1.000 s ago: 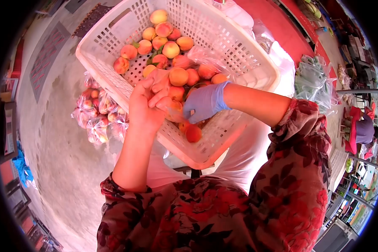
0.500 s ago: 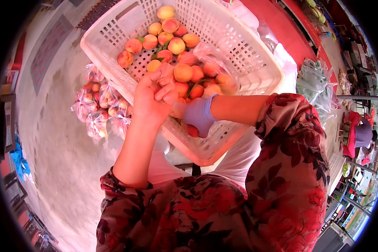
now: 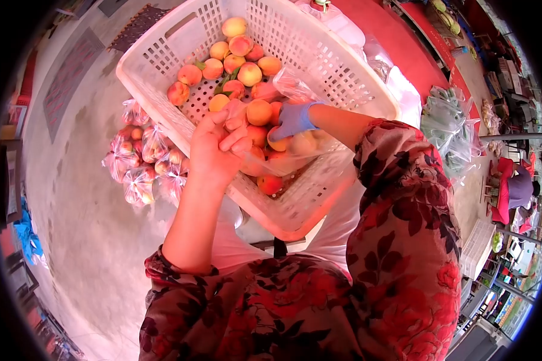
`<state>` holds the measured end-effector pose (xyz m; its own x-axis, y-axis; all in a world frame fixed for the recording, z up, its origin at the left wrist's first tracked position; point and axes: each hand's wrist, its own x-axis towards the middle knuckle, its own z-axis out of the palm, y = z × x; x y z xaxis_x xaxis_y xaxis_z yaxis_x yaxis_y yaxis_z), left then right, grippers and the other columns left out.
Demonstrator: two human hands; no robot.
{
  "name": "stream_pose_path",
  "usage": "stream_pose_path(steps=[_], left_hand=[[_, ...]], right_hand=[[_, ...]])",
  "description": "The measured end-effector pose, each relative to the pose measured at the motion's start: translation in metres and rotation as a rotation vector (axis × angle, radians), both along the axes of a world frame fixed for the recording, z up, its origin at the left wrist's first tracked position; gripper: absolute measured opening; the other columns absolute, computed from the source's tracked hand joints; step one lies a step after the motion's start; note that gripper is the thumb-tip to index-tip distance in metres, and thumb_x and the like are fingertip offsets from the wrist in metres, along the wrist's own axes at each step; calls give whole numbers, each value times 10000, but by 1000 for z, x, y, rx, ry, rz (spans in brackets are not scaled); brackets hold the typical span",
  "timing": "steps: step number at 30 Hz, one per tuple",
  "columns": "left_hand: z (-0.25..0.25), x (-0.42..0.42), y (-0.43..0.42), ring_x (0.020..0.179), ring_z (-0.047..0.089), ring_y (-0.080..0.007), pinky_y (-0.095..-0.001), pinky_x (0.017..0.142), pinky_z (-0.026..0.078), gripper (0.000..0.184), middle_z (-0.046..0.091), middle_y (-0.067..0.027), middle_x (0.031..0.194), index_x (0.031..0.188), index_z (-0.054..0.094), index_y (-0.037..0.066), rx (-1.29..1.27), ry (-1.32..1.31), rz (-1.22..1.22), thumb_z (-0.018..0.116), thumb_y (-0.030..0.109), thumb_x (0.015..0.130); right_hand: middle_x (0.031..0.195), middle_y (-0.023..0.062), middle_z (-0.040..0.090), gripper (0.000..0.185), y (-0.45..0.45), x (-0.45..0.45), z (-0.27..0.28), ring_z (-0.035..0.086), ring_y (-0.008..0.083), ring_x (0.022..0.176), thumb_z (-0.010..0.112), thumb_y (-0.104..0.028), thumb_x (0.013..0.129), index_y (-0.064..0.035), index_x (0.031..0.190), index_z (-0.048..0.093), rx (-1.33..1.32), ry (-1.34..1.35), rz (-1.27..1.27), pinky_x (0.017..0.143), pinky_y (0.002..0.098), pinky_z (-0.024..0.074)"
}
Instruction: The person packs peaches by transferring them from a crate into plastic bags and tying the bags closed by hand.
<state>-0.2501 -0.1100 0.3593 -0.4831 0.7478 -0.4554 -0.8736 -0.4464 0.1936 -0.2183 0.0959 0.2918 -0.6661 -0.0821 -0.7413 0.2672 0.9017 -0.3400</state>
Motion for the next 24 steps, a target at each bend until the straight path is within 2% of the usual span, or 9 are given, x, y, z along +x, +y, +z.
stream_pose_path(steps=[1,4,7,10,13,19,22,23,24], left_hand=[[0,0,0,432,282,-60,-222,447,253,272,415,33,654,1063,464,93,-1,9,-10,512,140,799],[2,2,-2,449,305,-49,-215,475,291,251,413,22,699,1045,461,60,33,68,-47,460,165,818],[0,0,-1,437,283,-58,-220,452,256,263,405,30,663,1051,471,76,23,23,-40,512,151,802],[2,2,-1,439,285,-59,-218,457,258,255,409,27,665,1040,473,75,29,1,-21,513,152,800],[0,1,-1,441,287,-60,-215,460,259,253,414,26,671,1037,470,77,14,12,-37,513,151,798],[-3,1,-1,448,290,-62,-217,459,257,251,417,25,675,1035,469,85,88,4,30,509,140,793],[1,3,-2,448,289,-60,-216,458,252,240,414,27,673,1030,473,89,56,6,56,501,132,795],[3,2,-1,448,290,-57,-213,461,258,238,413,29,676,1032,475,83,36,9,42,489,139,801],[4,3,0,448,292,-54,-211,463,263,237,411,31,679,1035,478,78,14,9,29,476,145,808]], right_hand=[[988,142,583,687,-3,-5,0,548,240,906,606,-536,675,-34,1121,461,-28,-18,18,794,339,417],[950,133,596,613,-12,-9,23,561,236,869,621,-520,667,-37,1034,531,54,-126,-71,768,333,428],[830,116,612,503,-5,-11,9,575,223,787,637,-473,666,-37,913,587,126,-87,37,713,326,443],[721,98,603,443,5,-5,47,573,198,701,641,-444,663,-26,805,610,22,100,23,655,319,449],[701,167,595,466,20,-2,41,578,256,660,620,-451,680,9,751,633,115,285,172,632,350,438],[649,126,575,334,23,-4,58,554,177,614,560,-322,795,0,742,632,-381,588,-352,604,316,437],[669,93,591,284,7,-4,62,551,135,628,540,-278,822,-16,768,636,-378,174,-196,623,297,444],[675,70,603,252,-2,-5,66,557,131,643,527,-252,827,-31,788,639,-201,200,19,643,281,452],[673,71,603,252,-4,-6,62,561,131,651,530,-256,824,-32,787,639,-223,245,33,648,279,454]])
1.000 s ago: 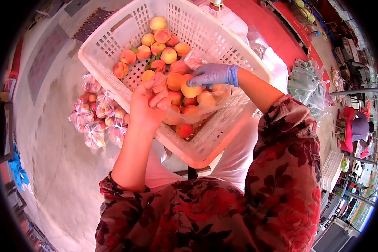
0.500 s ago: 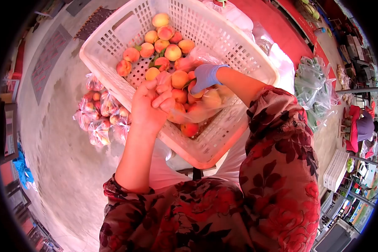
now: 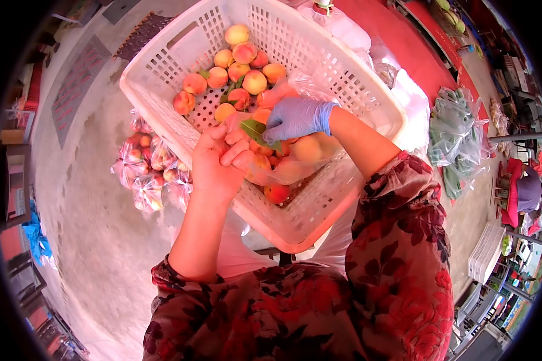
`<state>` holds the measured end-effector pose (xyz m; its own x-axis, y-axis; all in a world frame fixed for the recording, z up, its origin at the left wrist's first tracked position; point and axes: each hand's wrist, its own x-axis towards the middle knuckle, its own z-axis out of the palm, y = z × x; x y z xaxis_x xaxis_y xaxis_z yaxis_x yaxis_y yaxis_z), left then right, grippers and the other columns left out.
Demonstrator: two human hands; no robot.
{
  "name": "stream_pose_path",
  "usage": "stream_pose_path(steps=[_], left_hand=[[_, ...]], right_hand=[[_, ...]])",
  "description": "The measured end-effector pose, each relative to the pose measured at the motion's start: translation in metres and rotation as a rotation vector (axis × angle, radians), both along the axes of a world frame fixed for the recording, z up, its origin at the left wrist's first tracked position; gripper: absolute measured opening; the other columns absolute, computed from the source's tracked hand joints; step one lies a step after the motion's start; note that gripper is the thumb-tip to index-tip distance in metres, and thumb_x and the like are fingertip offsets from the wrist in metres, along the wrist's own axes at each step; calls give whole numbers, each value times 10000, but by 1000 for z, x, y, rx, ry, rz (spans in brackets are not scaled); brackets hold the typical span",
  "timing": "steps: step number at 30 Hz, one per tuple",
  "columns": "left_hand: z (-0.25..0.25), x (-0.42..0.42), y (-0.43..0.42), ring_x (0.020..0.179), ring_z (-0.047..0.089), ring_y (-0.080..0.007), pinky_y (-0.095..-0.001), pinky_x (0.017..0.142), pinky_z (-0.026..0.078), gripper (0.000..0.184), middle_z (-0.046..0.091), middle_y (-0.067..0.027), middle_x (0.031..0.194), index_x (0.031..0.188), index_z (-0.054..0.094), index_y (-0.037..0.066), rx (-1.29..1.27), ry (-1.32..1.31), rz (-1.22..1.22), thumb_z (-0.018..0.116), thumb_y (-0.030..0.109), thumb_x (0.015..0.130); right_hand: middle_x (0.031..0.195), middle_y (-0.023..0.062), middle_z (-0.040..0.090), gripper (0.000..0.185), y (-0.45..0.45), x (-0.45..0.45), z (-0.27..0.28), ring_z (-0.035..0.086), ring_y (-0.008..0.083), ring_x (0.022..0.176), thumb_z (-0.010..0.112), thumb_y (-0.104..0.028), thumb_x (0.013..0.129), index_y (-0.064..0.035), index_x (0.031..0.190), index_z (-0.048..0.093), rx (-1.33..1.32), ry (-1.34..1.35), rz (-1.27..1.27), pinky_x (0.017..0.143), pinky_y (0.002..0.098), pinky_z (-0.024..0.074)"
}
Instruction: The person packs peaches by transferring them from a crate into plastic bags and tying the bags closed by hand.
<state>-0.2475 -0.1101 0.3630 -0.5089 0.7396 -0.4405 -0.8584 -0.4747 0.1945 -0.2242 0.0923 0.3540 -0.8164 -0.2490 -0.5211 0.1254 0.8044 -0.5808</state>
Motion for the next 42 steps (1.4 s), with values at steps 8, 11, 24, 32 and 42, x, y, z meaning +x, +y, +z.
stream_pose_path(steps=[8,11,24,32,42], left_hand=[[1,1,-2,452,293,-52,-211,467,271,285,401,33,668,1090,450,75,-42,22,2,471,143,814],[0,1,0,451,295,-55,-213,461,274,294,392,33,659,1097,454,73,-52,13,21,473,133,810],[0,2,-2,478,336,-73,-222,488,310,222,422,5,691,1006,490,32,-44,42,-38,452,116,805],[20,29,-9,761,479,-143,-320,715,392,181,542,-69,889,870,525,-1,-182,170,-8,463,159,811],[37,46,12,468,256,-58,-223,528,257,440,334,39,539,1076,528,-58,-253,909,-97,521,284,799]], right_hand=[[789,37,650,259,15,0,19,581,88,704,557,-241,831,-2,858,652,-376,-157,-245,667,226,479],[821,56,648,312,27,-3,17,589,114,742,611,-286,799,14,875,646,-429,206,-473,698,235,480],[825,146,630,308,72,9,-6,619,230,786,578,-260,763,33,849,619,476,95,-335,704,336,492],[575,23,453,275,55,22,53,451,124,526,488,-219,834,24,829,617,-841,-40,-736,484,244,404],[508,24,464,344,58,133,85,380,98,391,403,-187,844,80,900,612,-928,225,-602,434,210,363]])
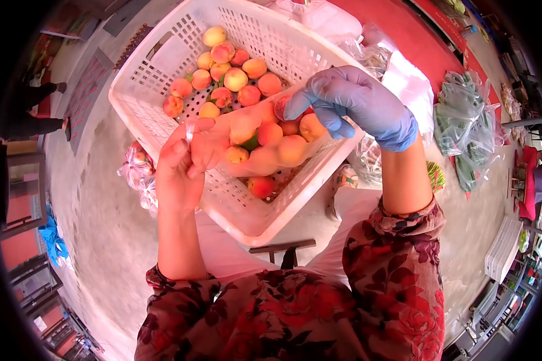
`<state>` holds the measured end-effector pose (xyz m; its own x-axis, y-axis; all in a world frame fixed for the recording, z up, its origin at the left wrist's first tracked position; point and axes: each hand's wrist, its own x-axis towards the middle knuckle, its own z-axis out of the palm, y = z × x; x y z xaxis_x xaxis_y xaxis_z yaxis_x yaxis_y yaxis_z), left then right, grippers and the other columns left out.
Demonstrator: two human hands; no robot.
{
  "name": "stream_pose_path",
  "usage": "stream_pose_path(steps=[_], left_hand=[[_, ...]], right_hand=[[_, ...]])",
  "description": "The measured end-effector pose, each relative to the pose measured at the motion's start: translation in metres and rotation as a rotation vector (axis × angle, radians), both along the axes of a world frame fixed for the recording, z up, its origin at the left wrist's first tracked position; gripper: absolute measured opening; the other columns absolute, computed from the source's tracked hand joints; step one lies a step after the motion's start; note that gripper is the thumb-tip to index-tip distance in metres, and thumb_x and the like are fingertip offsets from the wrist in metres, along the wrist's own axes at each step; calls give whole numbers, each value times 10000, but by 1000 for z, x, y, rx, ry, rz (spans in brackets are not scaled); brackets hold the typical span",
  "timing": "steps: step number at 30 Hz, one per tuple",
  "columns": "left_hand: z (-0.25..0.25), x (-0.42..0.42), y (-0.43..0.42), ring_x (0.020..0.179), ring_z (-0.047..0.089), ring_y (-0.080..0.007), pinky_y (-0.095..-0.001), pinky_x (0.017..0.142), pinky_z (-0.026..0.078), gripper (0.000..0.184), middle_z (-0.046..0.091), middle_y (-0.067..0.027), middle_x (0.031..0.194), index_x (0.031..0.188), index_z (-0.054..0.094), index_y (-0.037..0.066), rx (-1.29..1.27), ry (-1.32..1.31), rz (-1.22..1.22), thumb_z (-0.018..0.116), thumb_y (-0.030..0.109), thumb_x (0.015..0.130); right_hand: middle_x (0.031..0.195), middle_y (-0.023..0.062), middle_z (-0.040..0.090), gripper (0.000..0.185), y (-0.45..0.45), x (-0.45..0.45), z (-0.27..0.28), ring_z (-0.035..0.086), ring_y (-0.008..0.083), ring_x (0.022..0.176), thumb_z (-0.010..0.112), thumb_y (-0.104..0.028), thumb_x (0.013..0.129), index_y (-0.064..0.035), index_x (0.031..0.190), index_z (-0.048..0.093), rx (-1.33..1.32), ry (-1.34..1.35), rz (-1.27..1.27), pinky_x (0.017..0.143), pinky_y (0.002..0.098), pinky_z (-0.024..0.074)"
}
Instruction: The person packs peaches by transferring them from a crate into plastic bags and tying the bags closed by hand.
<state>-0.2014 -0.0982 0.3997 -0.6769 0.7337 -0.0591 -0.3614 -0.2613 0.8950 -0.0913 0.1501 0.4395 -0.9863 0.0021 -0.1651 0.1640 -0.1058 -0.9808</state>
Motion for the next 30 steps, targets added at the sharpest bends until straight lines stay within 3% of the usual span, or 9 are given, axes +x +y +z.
stream_pose_path(steps=[6,9,15,17,20,23,26,28,30], left_hand=[[-10,-5,11,466,246,-33,-197,463,203,418,352,54,557,1046,539,-62,99,-13,23,548,273,797],[-9,-9,6,485,269,-32,-199,467,212,316,356,57,570,1028,544,-36,176,-220,28,538,197,814],[-8,38,23,493,302,-32,-198,476,237,147,363,65,597,959,538,24,-180,-13,-160,480,48,826],[-3,24,16,491,304,-41,-205,486,249,109,368,57,601,909,534,30,-159,-135,-79,476,76,828],[-23,-29,-4,491,311,-67,-230,524,290,137,385,38,607,855,528,29,155,-367,-9,478,153,829],[-28,-41,-4,482,312,-83,-253,559,319,208,389,25,587,857,531,6,197,-477,150,486,204,817],[-29,-42,-5,479,320,-82,-257,567,329,218,392,25,579,856,530,-5,149,-461,141,499,204,807],[-29,-45,-7,479,328,-81,-261,563,338,219,401,23,578,859,528,-8,127,-448,143,510,203,800],[-33,-50,-9,487,320,-89,-264,586,336,261,377,29,598,880,498,-28,112,-442,117,495,223,805]], right_hand=[[565,25,513,314,0,11,-13,414,83,430,398,-170,867,45,948,612,-24,-16,-117,477,199,376],[575,19,519,295,5,9,-14,437,75,462,406,-164,877,33,949,614,93,-56,-80,499,186,383],[609,-5,523,297,-12,-8,-19,469,67,535,442,-233,907,8,960,608,245,-100,-30,528,193,405],[602,35,514,308,-19,-13,-24,485,104,553,472,-265,895,7,944,607,296,-130,-12,558,230,431],[613,117,525,314,-17,-23,-44,531,203,567,504,-272,866,21,923,601,954,12,-48,583,296,449],[678,202,561,260,-43,-33,-31,565,334,668,535,-249,809,6,768,572,1625,444,-300,600,388,447],[828,134,613,194,-104,-41,13,582,300,783,554,-187,795,-29,902,588,1704,275,-61,703,362,448],[833,134,614,183,-123,-53,-19,586,303,791,556,-183,777,-55,900,596,1283,268,420,703,384,447],[864,141,615,200,-149,-74,-41,586,299,815,549,-190,777,-67,928,594,1060,-124,999,712,380,451]])
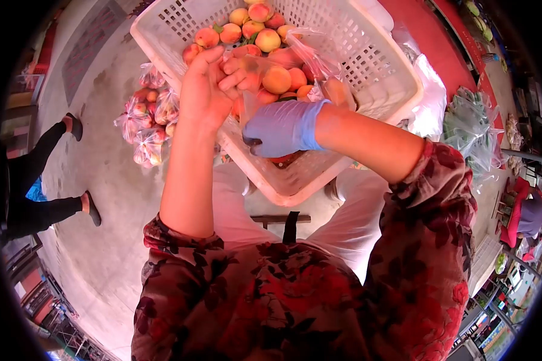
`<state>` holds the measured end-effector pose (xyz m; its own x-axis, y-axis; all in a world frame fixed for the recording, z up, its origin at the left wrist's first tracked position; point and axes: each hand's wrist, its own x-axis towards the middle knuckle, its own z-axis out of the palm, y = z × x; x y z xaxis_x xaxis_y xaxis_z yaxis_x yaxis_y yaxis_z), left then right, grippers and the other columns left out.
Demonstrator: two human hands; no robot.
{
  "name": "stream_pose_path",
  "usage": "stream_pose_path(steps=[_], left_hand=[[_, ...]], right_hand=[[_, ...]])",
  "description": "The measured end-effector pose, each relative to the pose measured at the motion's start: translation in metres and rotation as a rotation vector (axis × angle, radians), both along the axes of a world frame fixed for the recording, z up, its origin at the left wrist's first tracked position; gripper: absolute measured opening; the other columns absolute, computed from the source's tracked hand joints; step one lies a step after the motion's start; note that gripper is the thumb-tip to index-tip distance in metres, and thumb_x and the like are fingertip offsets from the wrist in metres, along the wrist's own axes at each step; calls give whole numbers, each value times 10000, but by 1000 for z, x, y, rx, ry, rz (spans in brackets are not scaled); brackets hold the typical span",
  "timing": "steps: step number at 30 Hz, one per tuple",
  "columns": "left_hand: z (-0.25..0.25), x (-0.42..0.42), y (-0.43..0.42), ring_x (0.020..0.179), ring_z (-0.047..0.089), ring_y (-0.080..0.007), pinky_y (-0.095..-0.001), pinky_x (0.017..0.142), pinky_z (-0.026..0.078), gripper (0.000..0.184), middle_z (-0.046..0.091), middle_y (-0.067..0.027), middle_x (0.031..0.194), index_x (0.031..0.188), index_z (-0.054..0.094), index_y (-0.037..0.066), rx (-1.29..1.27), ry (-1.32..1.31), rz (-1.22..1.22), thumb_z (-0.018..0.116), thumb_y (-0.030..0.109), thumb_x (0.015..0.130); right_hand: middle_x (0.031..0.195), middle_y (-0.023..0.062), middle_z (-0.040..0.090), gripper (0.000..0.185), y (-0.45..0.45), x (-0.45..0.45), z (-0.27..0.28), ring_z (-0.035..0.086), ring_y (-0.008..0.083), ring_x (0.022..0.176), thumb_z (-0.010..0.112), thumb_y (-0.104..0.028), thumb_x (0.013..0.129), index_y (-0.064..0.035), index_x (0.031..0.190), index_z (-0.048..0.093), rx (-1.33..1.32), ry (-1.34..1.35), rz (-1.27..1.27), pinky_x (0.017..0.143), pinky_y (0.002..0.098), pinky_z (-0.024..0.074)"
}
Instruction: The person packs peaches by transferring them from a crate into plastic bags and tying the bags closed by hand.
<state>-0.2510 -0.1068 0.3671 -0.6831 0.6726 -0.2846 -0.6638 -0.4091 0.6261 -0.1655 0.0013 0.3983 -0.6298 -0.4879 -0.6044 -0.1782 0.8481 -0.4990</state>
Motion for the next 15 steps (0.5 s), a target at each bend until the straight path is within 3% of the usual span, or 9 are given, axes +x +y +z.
stream_pose_path(steps=[2,5,8,15], left_hand=[[-2,-4,-2,489,317,-92,-267,592,336,261,364,33,600,876,485,-27,3,4,-20,488,225,807],[-4,0,-2,481,328,-91,-263,559,335,195,371,30,560,848,500,-1,32,-49,-14,497,188,801],[2,2,-3,480,340,-90,-261,548,340,182,391,28,563,843,509,0,-24,-91,-2,500,176,800],[-2,-4,-6,476,352,-94,-274,552,356,191,412,22,583,856,513,1,45,-105,-4,524,179,789]], right_hand=[[921,119,629,263,-11,-4,-43,596,310,861,558,-216,749,-91,969,628,187,-81,162,720,401,465],[946,112,634,327,-11,1,-122,602,292,885,615,-229,714,-90,1009,629,179,-105,399,748,396,464],[906,114,626,266,-17,10,-177,593,279,819,571,-193,766,-77,1005,584,178,-107,340,718,363,456],[878,106,637,344,-20,23,-247,611,280,801,642,-245,696,-81,998,617,174,83,362,697,366,478]])
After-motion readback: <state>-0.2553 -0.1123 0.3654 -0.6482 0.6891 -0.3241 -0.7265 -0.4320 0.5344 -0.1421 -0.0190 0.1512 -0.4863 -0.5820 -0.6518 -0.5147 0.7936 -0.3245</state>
